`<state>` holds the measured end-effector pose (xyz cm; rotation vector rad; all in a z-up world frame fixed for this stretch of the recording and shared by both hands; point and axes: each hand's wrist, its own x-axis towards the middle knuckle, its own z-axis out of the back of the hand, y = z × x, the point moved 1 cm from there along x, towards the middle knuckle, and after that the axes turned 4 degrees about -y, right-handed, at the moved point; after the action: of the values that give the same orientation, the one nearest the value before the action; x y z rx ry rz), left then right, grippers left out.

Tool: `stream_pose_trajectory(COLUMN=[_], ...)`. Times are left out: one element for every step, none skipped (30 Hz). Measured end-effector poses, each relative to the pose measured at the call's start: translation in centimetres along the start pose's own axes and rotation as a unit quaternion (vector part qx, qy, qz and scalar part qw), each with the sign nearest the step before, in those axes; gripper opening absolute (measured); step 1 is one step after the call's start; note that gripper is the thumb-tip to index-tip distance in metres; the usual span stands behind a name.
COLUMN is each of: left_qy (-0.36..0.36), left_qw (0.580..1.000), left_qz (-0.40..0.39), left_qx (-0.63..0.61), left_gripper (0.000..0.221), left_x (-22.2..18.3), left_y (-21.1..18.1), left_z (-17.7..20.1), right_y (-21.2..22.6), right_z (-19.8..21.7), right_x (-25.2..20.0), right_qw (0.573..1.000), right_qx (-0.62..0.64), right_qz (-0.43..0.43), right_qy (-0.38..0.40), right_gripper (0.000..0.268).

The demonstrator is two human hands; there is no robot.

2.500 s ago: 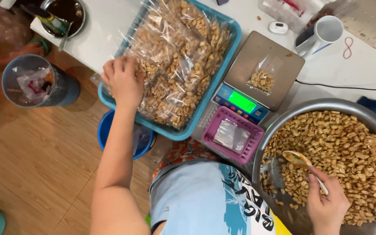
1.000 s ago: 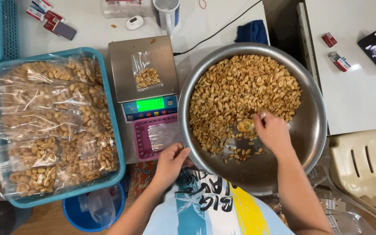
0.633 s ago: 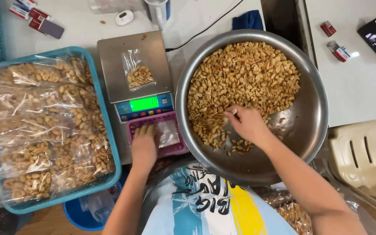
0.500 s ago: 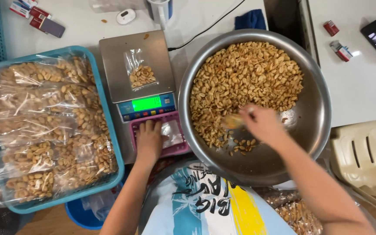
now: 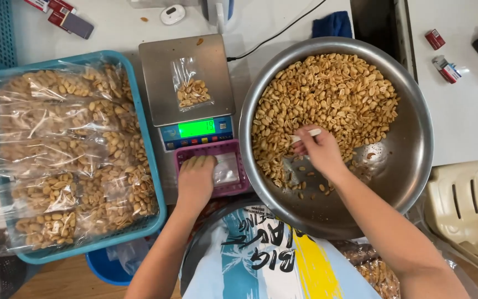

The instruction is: Packing roasted peanuts into small plastic bags, weighing them on a digital scale for portion control, and organizing the finished bags into a storage tray.

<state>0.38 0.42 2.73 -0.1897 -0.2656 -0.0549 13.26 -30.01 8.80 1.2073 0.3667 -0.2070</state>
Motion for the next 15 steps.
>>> stream_pose_trajectory(left_qy=[-0.004, -0.007, -0.007, -0.031, -0.055, -0.055, -0.067, -0.078, -0.077, -0.056, -0.035, -0.036, 0.023, 0.083, 0.082], left_qw=[0.994, 0.977, 0.977, 0.943, 0.894, 0.895, 0.88, 0.864, 0.864, 0.845, 0.824, 0.824, 0.811, 0.795, 0.795], left_qz=[0.052, 0.104, 0.104, 0.165, 0.223, 0.223, 0.229, 0.235, 0.236, 0.251, 0.265, 0.266, 0.274, 0.28, 0.282], left_qx=[-0.094, -0.187, -0.187, -0.288, -0.384, -0.384, -0.412, -0.439, -0.438, -0.469, -0.5, -0.499, -0.516, -0.532, -0.53], left_gripper=[0.008, 0.011, 0.011, 0.009, 0.008, 0.008, 0.01, 0.013, 0.013, 0.015, 0.019, 0.019, 0.007, 0.009, 0.009], left_x=[-0.2, -0.4, 0.0, 0.5, 0.9, 1.1, 1.2, 1.2, 1.6, 2.0, 2.4, 3.1, 3.8, 4.5, 5.3], left_y=[0.2, 0.4, 0.3, 0.3, 0.3, 0.4, 0.6, 0.7, 0.6, 0.5, 0.4, 0.2, -0.1, -0.4, -1.0], left_z=[0.8, 1.6, 2.7, 3.7, 4.8, 4.9, 5.1, 5.3, 5.6, 5.9, 6.2, 6.7, 7.1, 7.5, 8.3], right_y=[0.0, 0.0, -0.2, -0.3, -0.4, -0.6, -0.8, -1.0, -0.8, -0.6, -0.3, -0.1, 0.1, 0.3, 1.2], right_z=[0.5, 1.0, 1.3, 1.7, 2.1, 2.3, 2.6, 2.8, 3.0, 3.1, 3.3, 3.6, 3.8, 4.1, 4.2], right_x=[-0.3, -0.6, -0.9, -1.2, -1.6, -1.7, -1.9, -2.1, -2.6, -2.9, -3.3, -3.4, -3.6, -3.8, -4.1], right_qw=[1.0, 1.0, 1.0, 0.999, 0.998, 0.998, 0.997, 0.996, 0.996, 0.996, 0.995, 0.995, 0.995, 0.995, 0.995], right_qx=[0.005, 0.011, 0.011, 0.019, 0.027, 0.027, 0.041, 0.055, 0.055, 0.061, 0.066, 0.066, 0.065, 0.064, 0.065], right_qz=[0.008, 0.015, 0.015, 0.037, 0.058, 0.058, 0.063, 0.068, 0.067, 0.07, 0.073, 0.074, 0.078, 0.081, 0.081], right_qy=[0.002, 0.004, 0.004, -0.001, -0.007, -0.007, -0.007, -0.006, -0.005, -0.007, -0.009, -0.007, -0.009, -0.011, -0.009], right_gripper=[0.022, 0.021, 0.021, 0.021, 0.022, 0.022, 0.021, 0.02, 0.02, 0.021, 0.022, 0.022, 0.022, 0.022, 0.022])
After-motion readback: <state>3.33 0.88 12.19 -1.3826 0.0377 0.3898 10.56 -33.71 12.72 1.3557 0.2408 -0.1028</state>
